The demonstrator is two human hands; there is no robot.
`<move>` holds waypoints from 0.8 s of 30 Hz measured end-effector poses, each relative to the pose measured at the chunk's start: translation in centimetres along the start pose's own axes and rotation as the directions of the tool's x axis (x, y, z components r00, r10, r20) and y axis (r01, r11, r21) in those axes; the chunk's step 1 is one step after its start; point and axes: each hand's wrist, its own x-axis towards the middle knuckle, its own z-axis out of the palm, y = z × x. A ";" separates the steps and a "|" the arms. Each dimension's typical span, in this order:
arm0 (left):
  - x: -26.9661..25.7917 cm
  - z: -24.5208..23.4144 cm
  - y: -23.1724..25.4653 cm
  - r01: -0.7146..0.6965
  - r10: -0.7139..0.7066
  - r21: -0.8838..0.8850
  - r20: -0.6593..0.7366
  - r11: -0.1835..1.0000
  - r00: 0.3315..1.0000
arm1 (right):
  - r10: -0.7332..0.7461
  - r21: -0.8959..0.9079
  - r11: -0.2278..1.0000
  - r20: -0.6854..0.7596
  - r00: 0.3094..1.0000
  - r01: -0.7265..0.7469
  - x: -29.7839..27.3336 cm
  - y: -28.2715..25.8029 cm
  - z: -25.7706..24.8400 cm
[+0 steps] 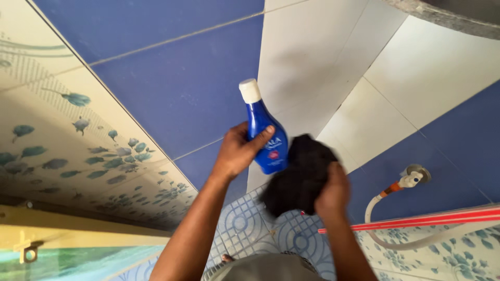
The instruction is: The person wipes blue bottles and their caps with a black cloth and places the bottles on a corner shelf.
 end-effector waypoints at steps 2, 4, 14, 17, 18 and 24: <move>1.3 -0.8 0.0 -0.039 0.056 -0.290 0.049 0.956 0.997 | -0.009 0.226 0.974 0.142 0.990 -0.024 -2.1 -4.8 1.4; 2.6 -0.8 -0.1 -0.032 0.079 -0.458 0.085 0.888 0.993 | -0.224 0.074 0.974 0.346 0.911 0.212 -4.6 -8.0 3.5; 1.7 6.8 3.8 0.140 0.188 -0.724 0.353 0.676 0.917 | -0.475 -0.358 -0.057 0.831 0.290 0.932 -1.1 -11.1 10.8; 2.1 9.2 4.1 0.065 0.288 -0.760 0.321 0.646 0.902 | -0.563 -0.220 0.358 0.724 0.398 0.907 2.6 -13.3 10.1; 2.5 10.0 4.3 0.035 0.306 -0.763 0.300 0.645 0.904 | -0.584 -0.257 0.320 0.704 0.404 0.912 3.0 -13.1 9.6; 5.3 12.3 5.6 -0.139 0.420 -0.793 0.157 0.593 0.894 | -0.643 -0.351 0.205 0.656 0.395 0.914 4.0 -11.3 6.5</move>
